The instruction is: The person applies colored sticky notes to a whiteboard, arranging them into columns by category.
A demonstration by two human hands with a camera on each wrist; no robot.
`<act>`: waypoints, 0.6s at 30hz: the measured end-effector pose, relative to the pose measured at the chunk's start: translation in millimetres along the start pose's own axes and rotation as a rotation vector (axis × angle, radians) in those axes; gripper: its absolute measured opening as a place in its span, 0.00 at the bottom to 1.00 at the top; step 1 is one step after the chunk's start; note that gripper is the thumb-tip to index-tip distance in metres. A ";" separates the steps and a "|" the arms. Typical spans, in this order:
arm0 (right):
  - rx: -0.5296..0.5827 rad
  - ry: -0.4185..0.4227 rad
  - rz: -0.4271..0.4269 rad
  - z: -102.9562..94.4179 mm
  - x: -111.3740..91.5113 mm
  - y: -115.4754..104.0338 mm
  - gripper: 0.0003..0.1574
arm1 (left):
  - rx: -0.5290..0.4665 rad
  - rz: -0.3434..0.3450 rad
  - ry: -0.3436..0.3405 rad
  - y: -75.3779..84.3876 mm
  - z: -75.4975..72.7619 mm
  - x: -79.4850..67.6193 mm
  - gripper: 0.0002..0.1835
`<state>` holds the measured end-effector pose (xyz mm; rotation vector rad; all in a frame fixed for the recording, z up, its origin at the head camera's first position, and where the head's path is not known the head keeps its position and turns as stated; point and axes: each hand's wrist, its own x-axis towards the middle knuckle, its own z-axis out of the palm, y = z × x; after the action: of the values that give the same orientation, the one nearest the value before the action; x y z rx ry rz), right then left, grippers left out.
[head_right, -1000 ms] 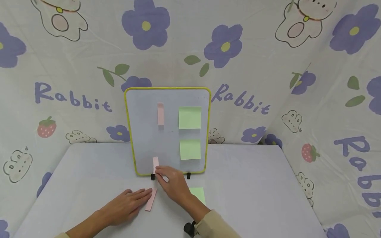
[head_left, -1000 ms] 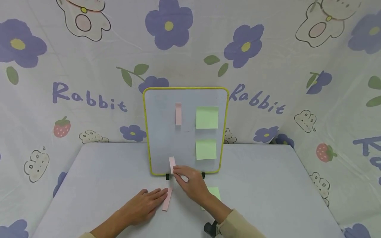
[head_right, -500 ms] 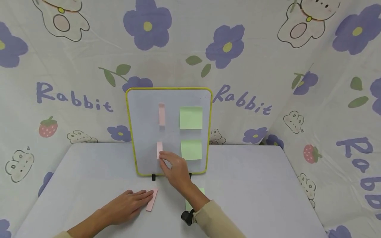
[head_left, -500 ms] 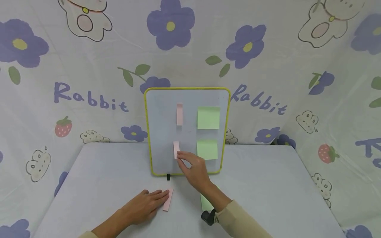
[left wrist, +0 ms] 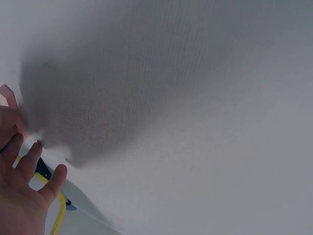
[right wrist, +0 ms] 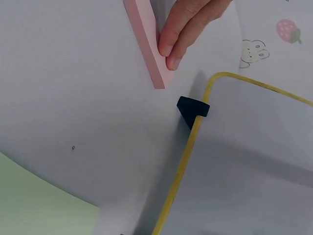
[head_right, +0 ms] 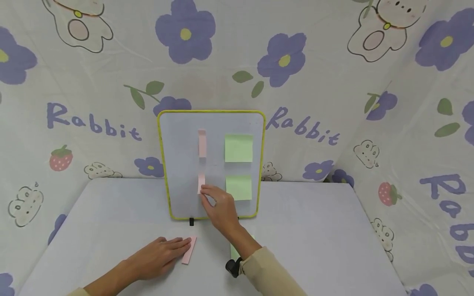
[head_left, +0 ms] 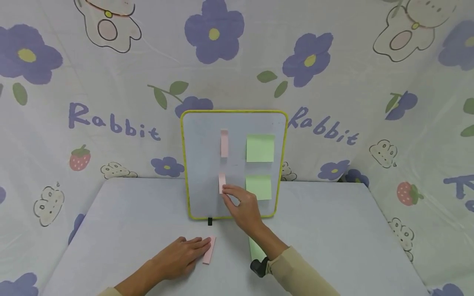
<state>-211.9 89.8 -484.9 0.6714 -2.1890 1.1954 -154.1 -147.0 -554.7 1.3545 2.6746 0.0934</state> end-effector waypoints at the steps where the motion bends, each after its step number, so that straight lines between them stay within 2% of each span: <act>1: 0.004 -0.002 0.005 0.2 -0.3 0.7 0.10 | -0.009 -0.003 -0.003 0.2 -0.1 0.4 0.26; 6: 0.005 -0.005 0.016 0.9 0.3 3.7 0.09 | -0.039 -0.023 -0.013 0.0 -0.8 1.5 0.26; 13: 0.004 -0.024 0.043 1.5 2.6 6.2 0.09 | -0.130 -0.061 0.070 -1.5 -10.8 8.0 0.22; 16: 0.002 -0.029 0.047 2.0 2.7 6.6 0.09 | -0.131 -0.063 0.175 -4.0 -22.5 15.1 0.21; 18: -0.001 -0.026 0.042 2.7 2.6 7.0 0.09 | -0.079 -0.052 0.289 -6.5 -34.6 21.4 0.20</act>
<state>-218.9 90.5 -488.5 0.6474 -2.2356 1.2122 -177.1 -133.3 -523.4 1.3375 2.9000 0.4146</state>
